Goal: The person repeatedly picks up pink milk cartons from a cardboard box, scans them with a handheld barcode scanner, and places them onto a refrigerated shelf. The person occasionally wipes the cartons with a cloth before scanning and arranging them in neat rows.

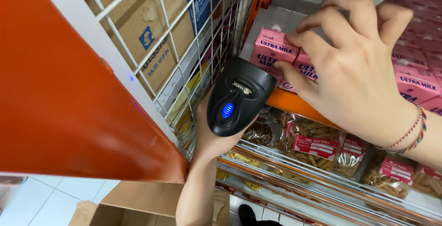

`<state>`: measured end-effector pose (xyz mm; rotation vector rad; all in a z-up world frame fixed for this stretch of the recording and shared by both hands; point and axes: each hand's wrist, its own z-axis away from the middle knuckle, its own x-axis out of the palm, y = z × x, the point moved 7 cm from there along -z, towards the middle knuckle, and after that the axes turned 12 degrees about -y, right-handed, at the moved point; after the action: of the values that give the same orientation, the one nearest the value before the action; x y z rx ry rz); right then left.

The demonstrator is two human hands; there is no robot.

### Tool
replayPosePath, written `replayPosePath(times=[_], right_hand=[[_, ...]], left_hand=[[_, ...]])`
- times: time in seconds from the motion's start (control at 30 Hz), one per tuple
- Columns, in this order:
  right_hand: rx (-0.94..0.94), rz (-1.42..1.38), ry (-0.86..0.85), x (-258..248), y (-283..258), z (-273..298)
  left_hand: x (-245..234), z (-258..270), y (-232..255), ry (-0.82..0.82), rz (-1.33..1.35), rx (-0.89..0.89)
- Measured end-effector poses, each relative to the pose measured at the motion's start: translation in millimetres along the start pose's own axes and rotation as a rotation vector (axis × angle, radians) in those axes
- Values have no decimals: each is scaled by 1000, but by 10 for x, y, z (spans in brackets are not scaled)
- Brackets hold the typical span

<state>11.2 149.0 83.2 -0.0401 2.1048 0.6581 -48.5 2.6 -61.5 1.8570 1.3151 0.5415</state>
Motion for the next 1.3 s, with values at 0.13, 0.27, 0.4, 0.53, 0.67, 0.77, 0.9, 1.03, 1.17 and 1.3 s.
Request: replayPosePath(times=[0.13,0.27,0.4,0.53,0.67,0.77,0.9,1.03,1.17,1.3], right_hand=[[17,57,29,-62,-116,59],[29,72,58,-199,-241,298],[91,-60,100,-208,-281,773],[153,-312,138,-22,-442,1269],[170,-674,136,341,-741,1504],[88,-891,29,626,-1061,1493],[-102,-1130,-118,864,-1610,1445],[-291,-1286,-228,980,-2206,1399],[-492,-1391,-342,1065,-2896,1382],[-654,-1458,-460,1178,-3656,1462]], left_hand=[[4,21,8,4,19,-16],[-20,81,209,4,-70,46],[4,244,405,9,-114,136],[52,562,523,-31,-136,103],[122,1075,396,-28,8,-222],[94,1535,332,14,65,-316],[-26,2351,221,200,45,-434],[-100,3379,93,503,73,-639],[-192,4352,229,807,-148,-684],[-125,5230,266,1046,-208,-798]])
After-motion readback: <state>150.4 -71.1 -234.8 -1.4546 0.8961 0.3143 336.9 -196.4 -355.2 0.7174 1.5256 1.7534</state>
